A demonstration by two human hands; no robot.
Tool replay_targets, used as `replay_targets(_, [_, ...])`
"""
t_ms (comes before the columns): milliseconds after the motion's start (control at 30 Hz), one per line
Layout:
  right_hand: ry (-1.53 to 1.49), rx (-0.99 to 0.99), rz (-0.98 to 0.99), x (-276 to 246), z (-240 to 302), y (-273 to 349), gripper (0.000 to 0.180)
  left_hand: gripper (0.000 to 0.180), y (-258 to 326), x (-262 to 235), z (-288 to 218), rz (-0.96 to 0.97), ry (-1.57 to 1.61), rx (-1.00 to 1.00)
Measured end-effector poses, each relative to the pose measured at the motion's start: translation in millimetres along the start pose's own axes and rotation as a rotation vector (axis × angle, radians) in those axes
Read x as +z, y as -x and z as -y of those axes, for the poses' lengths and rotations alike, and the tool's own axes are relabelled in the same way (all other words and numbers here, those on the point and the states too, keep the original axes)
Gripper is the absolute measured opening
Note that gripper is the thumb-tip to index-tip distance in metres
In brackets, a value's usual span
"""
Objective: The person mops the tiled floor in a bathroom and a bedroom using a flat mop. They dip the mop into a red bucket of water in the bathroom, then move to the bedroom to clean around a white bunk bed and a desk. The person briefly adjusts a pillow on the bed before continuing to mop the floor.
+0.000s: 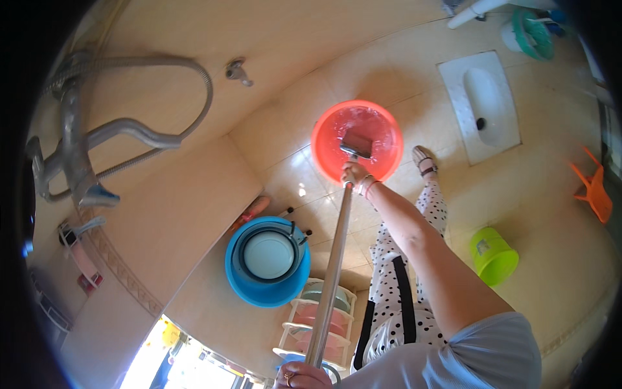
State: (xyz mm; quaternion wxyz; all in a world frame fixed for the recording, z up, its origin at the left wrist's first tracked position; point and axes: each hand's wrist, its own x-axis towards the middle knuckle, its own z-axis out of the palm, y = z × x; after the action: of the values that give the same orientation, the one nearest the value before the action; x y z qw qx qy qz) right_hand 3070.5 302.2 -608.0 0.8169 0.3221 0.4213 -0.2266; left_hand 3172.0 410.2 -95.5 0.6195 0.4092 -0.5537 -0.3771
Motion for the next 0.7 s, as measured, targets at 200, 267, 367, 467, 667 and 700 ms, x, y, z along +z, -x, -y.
replay_targets(200, [-0.146,0.059,0.047,18,-58,55,0.021,0.023,37,-12,-13,-0.005,-0.126,-0.175])
replay_targets(267, [-0.259,0.092,0.109,25,-87,100,0.017,0.025,42,-6,-8,-0.074,-0.148,-0.141])
replay_targets(367, [-0.188,0.056,0.011,53,-136,167,0.014,0.029,39,19,-2,-0.312,-0.04,-0.097])
replay_targets(467, [-0.196,0.023,-0.014,68,-168,220,0.013,0.031,44,26,-4,-0.277,-0.121,-0.059])
replay_targets(667, [-0.206,0.025,0.128,59,-185,241,0.02,0.03,59,35,-9,-0.246,-0.124,-0.104])
replay_targets(700, [-0.213,0.059,0.18,54,-186,243,0.019,0.029,64,36,-11,-0.217,-0.123,-0.114])
